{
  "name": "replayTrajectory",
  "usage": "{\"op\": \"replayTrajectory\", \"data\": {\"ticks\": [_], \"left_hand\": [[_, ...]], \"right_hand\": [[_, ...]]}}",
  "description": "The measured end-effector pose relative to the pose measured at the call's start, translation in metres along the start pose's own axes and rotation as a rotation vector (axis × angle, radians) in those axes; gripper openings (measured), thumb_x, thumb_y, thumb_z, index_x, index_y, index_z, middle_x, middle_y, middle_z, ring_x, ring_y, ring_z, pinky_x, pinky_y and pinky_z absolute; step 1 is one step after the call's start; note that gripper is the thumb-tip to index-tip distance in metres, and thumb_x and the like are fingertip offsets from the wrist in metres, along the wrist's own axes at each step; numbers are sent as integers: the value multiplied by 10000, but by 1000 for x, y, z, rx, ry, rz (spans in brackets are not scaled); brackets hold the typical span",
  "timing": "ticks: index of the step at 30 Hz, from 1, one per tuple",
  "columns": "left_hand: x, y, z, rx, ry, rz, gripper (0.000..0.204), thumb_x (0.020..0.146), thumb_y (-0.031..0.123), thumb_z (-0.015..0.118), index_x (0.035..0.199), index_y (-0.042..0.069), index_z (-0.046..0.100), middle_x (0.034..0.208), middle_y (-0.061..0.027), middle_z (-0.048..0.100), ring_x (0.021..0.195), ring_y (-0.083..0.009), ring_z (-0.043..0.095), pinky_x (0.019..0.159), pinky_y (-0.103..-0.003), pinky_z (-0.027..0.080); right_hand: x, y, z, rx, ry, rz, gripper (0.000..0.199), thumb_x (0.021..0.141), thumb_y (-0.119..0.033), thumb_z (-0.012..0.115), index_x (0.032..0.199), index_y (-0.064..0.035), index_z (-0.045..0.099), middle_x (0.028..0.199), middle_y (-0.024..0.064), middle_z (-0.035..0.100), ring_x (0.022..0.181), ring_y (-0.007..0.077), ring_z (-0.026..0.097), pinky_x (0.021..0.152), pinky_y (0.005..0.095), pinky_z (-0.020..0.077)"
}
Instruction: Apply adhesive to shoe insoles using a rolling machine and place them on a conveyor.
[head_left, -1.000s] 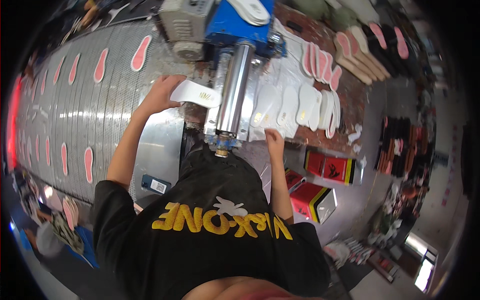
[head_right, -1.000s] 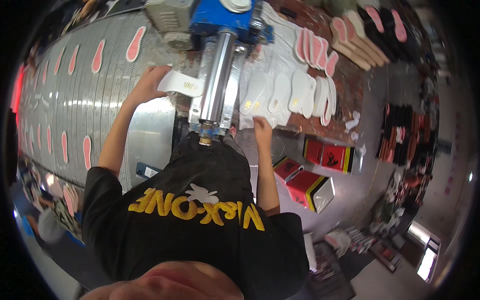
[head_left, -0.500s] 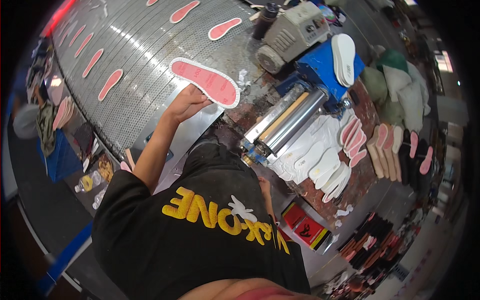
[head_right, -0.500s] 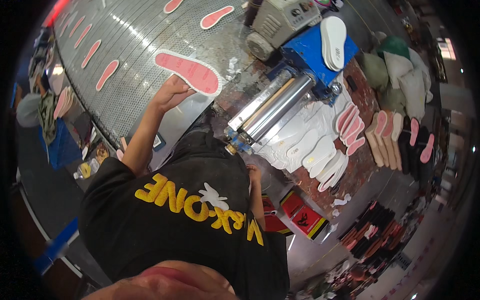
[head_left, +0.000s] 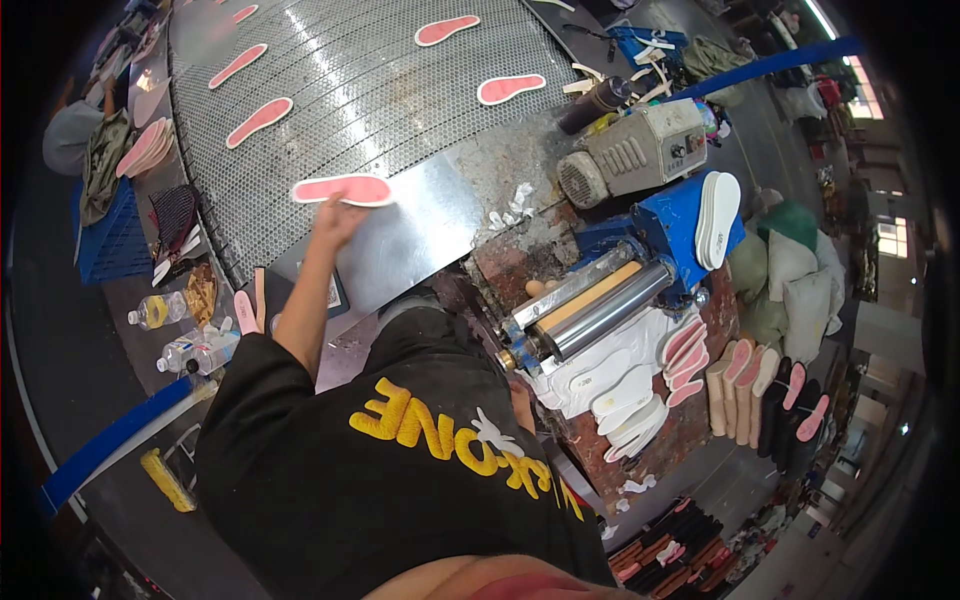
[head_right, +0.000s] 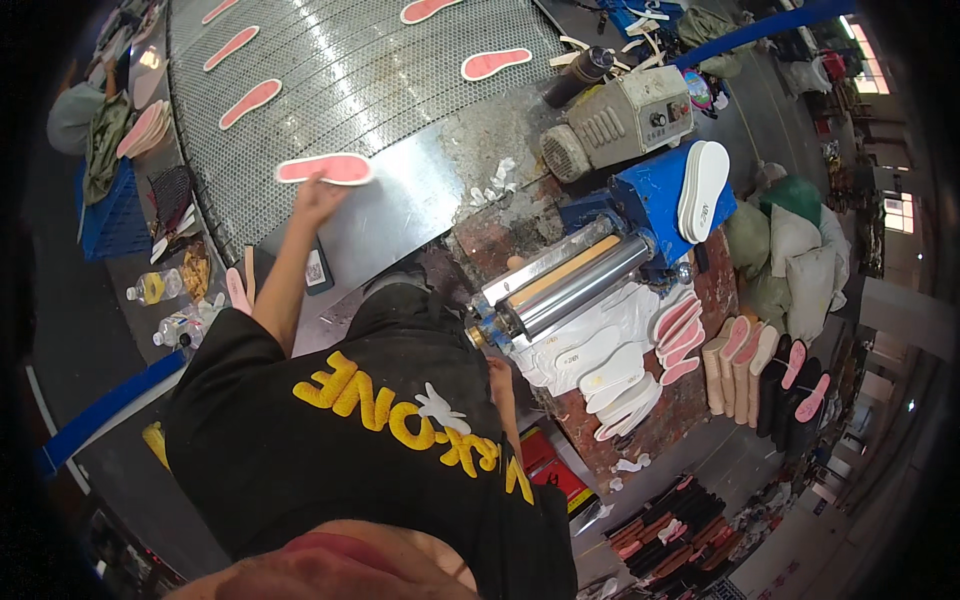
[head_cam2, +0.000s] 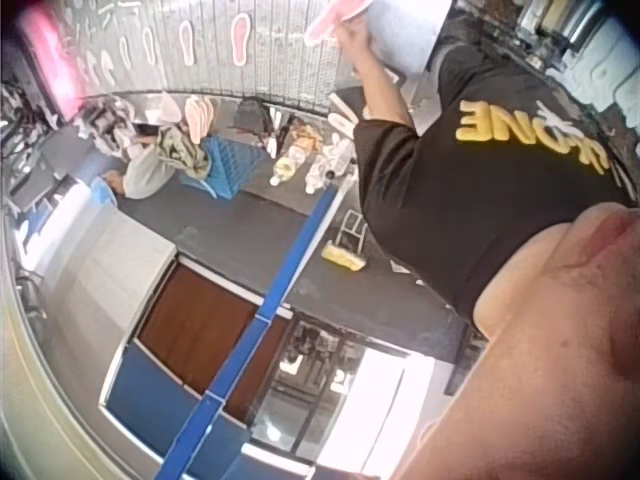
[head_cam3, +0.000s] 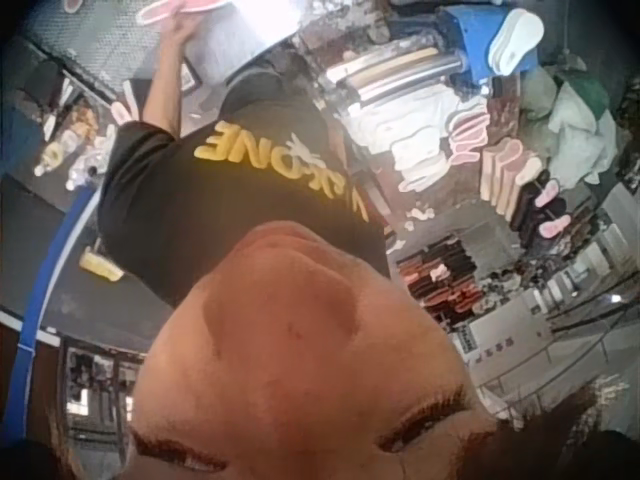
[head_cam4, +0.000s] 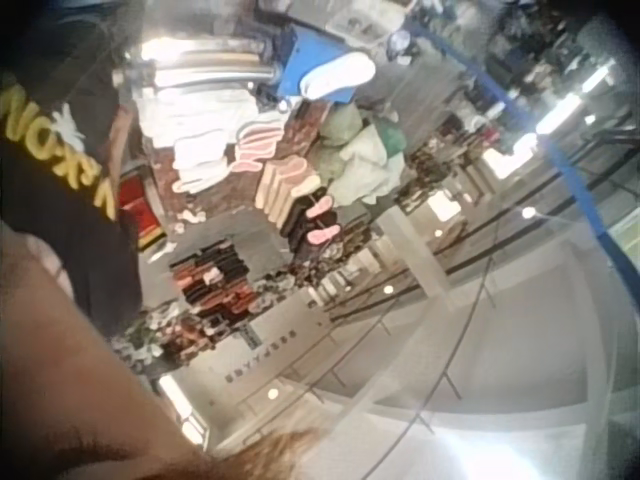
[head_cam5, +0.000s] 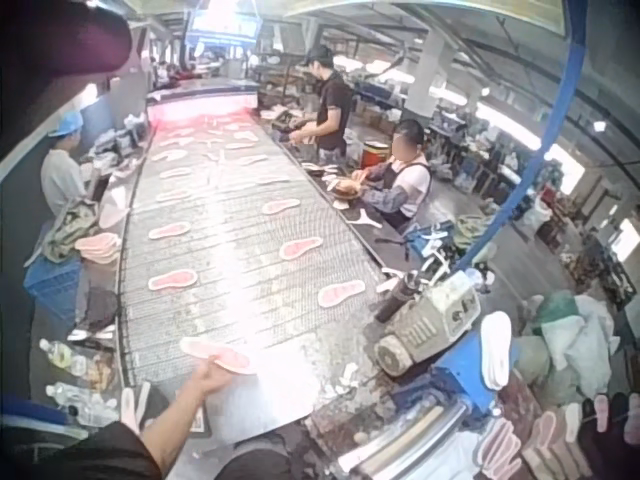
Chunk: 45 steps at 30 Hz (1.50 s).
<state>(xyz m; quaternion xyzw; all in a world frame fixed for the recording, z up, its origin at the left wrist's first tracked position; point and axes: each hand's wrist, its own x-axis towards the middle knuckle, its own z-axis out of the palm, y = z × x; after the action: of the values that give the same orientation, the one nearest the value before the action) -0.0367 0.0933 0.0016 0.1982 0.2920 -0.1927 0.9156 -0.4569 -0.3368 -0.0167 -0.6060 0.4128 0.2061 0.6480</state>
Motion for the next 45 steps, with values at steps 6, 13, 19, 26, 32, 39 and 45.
{"op": "replayTrajectory", "data": {"ticks": [6, 13, 19, 26, 32, 39, 45], "left_hand": [[-36, 83, -79, 149, 445, 249, 377, 895, 227, 510, 1216, 43, 438, 1205, -102, 538, 1032, -255, 559, 831, -384, 483], [-42, 4, -36, 447, 386, 192, 175, 854, 201, 526, 945, 68, 595, 805, -35, 623, 699, -154, 595, 569, -278, 475], [-37, -91, 12, 1223, -25, 3, 111, 829, 163, 575, 835, 53, 572, 629, -17, 530, 501, -95, 473, 425, -240, 367], [44, -137, -74, 2025, -598, 408, 212, 773, 223, 626, 671, 59, 536, 520, -65, 494, 426, -143, 457, 396, -311, 378], [83, -138, -114, 2624, -866, 245, 309, 718, 290, 629, 691, -16, 603, 635, -146, 586, 615, -273, 600, 574, -414, 495], [-152, -120, 173, 1562, 116, 165, 115, 737, 140, 535, 674, 52, 572, 650, -83, 534, 656, -166, 519, 668, -324, 414], [-346, -87, 355, 768, 207, 623, 259, 763, 95, 489, 558, 116, 332, 919, -63, 548, 727, -121, 450, 795, -294, 443]], "right_hand": [[9, -25, -5, -62, -1, 149, 250, 794, -19, 422, 941, -3, 624, 803, 52, 638, 665, 140, 604, 545, 278, 475], [28, -24, 1, 15, 28, 177, 161, 805, -44, 506, 880, -87, 643, 656, -5, 577, 460, 76, 458, 376, 222, 285], [4, -22, -7, -9, -54, 213, 138, 842, -249, 582, 879, -117, 598, 742, -10, 602, 625, 94, 561, 537, 264, 442], [-38, -111, -82, -984, -245, 13, 203, 722, -254, 589, 647, -68, 616, 580, 75, 588, 498, 205, 555, 516, 344, 458], [-185, -326, -38, -1122, -23, -642, 252, 718, -261, 574, 875, -79, 651, 766, 158, 640, 746, 348, 617, 666, 459, 475], [-273, -476, 156, -1917, -43, -1302, 179, 617, -145, 720, 780, -95, 665, 756, -22, 588, 641, 172, 518, 569, 316, 374], [-246, -436, 173, -1313, -556, -1392, 224, 638, -165, 712, 838, -89, 647, 805, 3, 589, 699, 187, 525, 614, 325, 386]]}}
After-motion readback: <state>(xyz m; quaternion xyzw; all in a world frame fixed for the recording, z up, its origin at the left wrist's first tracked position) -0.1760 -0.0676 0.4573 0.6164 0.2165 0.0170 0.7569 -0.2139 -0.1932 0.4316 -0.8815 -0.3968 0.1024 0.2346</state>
